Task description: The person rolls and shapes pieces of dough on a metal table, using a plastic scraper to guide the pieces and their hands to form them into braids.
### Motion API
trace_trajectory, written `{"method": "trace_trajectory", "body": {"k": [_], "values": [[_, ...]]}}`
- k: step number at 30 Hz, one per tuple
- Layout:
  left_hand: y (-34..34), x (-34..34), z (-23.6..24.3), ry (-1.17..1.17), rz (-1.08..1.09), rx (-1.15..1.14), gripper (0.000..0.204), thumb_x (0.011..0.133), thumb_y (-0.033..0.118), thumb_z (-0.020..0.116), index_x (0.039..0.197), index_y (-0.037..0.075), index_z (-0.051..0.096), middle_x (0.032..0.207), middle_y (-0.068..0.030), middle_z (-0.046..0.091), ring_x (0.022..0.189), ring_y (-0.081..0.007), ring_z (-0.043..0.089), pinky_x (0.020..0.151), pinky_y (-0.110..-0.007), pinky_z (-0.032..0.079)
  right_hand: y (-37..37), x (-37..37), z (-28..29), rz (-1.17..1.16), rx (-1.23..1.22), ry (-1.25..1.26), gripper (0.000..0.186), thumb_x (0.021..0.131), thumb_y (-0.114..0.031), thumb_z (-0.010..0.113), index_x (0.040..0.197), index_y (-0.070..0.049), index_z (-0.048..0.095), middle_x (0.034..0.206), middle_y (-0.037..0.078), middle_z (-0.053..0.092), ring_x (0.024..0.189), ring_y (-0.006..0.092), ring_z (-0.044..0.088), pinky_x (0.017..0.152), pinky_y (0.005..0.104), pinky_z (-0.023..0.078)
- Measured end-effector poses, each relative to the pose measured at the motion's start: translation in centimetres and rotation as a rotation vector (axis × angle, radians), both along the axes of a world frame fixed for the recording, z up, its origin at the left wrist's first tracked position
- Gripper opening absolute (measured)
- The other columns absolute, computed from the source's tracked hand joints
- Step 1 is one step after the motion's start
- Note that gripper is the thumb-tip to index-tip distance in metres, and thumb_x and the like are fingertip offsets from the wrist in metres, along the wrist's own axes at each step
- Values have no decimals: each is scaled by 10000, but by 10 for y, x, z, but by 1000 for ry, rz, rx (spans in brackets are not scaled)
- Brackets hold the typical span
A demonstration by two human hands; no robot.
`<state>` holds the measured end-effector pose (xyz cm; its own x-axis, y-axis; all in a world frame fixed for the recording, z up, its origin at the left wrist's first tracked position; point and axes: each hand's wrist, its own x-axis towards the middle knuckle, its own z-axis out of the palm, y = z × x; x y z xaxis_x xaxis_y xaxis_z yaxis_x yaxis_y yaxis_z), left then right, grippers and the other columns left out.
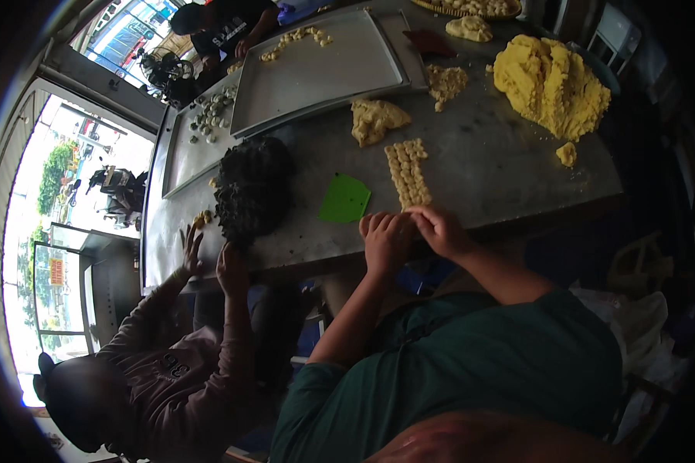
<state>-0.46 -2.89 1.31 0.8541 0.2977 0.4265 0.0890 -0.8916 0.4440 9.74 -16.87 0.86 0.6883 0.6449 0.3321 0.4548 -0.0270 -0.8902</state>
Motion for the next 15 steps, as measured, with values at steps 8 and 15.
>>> {"method": "trace_trajectory", "body": {"k": [8, 15], "values": [[-2, 0, -11, -177, -68, -68, 133, 805, 197, 767, 930, 157, 747, 938, -9, 739, 1023, -219, 664, 1073, -477, 387, -9, -1, 4, -15, 31, -89, 146, 989, -102, 683, 1111, -22, 699, 1026, 163, 741, 977, 336, 732, 847, 389, 568], [-1, -3, -2, -257, -52, 24, 112, 809, 216, 803, 889, 178, 735, 948, 15, 735, 1038, -200, 660, 1067, -489, 369, 2, 12, 8, -171, 120, -108, 155, 969, -137, 718, 1085, -35, 703, 941, 128, 725, 841, 221, 712, 749, 349, 564]]}}
